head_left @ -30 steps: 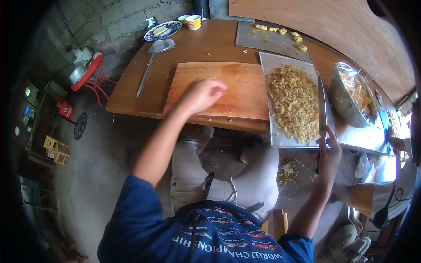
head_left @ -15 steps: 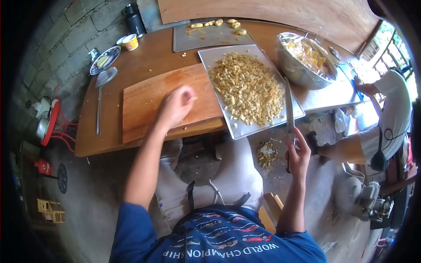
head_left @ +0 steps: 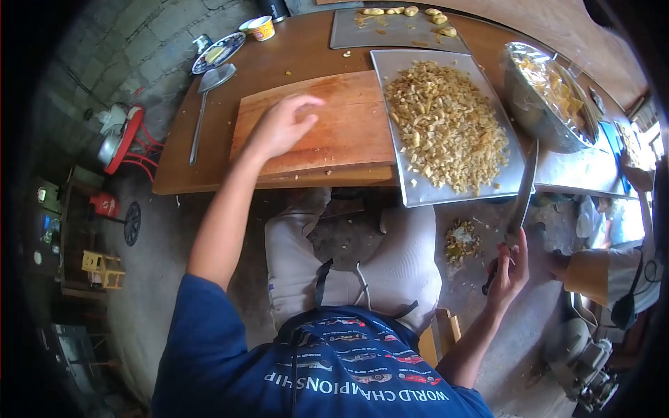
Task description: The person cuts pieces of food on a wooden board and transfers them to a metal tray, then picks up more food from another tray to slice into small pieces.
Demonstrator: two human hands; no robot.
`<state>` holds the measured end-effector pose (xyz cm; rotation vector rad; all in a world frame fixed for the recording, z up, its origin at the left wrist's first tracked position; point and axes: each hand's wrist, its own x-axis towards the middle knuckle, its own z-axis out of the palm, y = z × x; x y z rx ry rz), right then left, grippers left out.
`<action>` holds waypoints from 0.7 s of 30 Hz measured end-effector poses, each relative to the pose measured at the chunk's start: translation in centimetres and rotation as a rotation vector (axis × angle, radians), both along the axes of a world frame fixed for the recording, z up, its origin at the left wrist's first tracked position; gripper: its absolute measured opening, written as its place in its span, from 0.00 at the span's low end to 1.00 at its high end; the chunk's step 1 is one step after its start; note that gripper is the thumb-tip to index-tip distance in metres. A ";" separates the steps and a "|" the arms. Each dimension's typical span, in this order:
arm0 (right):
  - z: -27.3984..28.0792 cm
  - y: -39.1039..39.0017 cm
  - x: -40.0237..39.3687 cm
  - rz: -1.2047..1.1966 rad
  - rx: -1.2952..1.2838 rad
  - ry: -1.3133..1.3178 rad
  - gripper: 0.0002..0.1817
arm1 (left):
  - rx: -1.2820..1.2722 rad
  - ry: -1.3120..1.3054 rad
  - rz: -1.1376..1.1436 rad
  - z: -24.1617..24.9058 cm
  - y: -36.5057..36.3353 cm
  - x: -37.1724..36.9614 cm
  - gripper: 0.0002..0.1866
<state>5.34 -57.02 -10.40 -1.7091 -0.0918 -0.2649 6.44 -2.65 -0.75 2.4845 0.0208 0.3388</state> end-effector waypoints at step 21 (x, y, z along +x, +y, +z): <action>0.2 1.9 -0.9 0.029 -0.112 -0.078 0.28 | 0.190 -0.125 0.297 -4.5 0.0 -6.4 0.26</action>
